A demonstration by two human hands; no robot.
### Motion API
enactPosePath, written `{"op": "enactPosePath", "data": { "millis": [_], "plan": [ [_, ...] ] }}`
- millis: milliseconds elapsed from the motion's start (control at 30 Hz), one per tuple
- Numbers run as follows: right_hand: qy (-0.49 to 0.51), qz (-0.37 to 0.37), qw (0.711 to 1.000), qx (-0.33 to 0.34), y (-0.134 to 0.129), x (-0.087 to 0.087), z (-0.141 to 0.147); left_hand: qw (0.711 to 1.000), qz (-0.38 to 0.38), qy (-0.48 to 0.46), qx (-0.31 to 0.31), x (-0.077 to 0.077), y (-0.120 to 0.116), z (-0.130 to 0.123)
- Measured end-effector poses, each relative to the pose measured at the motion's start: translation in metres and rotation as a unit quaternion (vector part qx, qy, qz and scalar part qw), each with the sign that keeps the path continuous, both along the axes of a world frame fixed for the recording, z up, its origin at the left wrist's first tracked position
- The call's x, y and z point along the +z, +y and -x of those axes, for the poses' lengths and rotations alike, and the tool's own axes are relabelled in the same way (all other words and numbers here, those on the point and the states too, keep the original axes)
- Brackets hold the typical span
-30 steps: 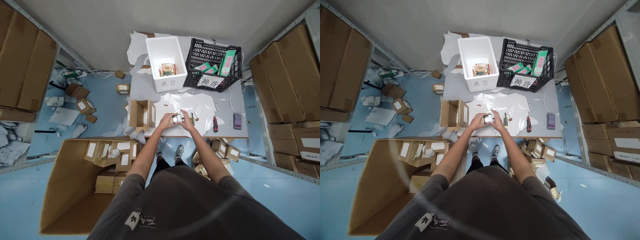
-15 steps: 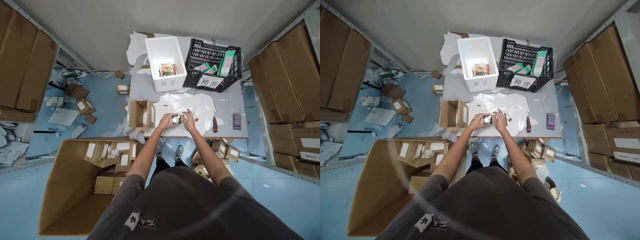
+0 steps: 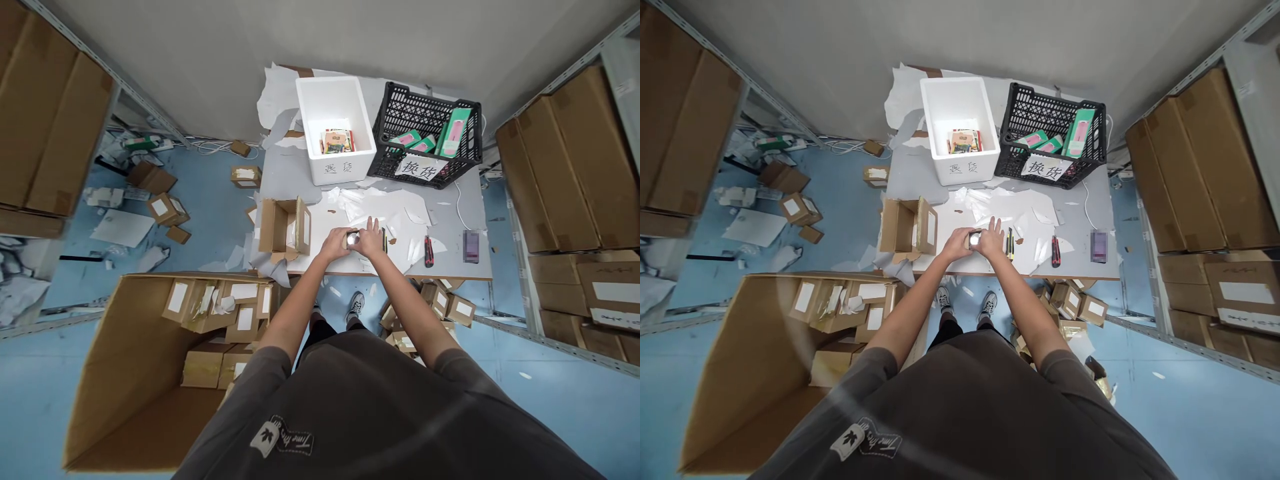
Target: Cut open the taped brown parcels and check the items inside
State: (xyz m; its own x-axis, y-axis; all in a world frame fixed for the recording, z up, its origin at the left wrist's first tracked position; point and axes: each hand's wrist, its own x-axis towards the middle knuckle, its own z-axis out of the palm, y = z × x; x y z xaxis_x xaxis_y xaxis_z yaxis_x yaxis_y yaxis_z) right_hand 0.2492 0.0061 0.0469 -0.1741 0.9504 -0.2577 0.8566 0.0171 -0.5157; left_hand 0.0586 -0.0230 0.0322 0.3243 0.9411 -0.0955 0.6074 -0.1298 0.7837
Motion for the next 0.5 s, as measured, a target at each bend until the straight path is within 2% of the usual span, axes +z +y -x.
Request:
{"op": "enactPosePath", "data": {
  "millis": [100, 200, 367, 500],
  "plan": [
    [0.003, 0.031, 0.999, 0.008, 0.008, -0.001, 0.004, 1.0, 0.007, 0.006, 0.01, 0.002, -0.002, -0.001],
    [-0.019, 0.028, 0.998, 0.044, 0.01, 0.004, 0.004, 1.0, 0.008, 0.011, 0.009, 0.005, -0.002, -0.002],
    [-0.015, -0.055, 0.995, 0.086, 0.005, 0.022, 0.0, 0.999, 0.009, 0.041, 0.016, 0.004, 0.001, -0.004],
    [0.003, -0.108, 0.99, 0.095, 0.004, 0.048, -0.007, 0.998, 0.013, 0.063, 0.022, 0.003, 0.003, -0.007]
  ]
}}
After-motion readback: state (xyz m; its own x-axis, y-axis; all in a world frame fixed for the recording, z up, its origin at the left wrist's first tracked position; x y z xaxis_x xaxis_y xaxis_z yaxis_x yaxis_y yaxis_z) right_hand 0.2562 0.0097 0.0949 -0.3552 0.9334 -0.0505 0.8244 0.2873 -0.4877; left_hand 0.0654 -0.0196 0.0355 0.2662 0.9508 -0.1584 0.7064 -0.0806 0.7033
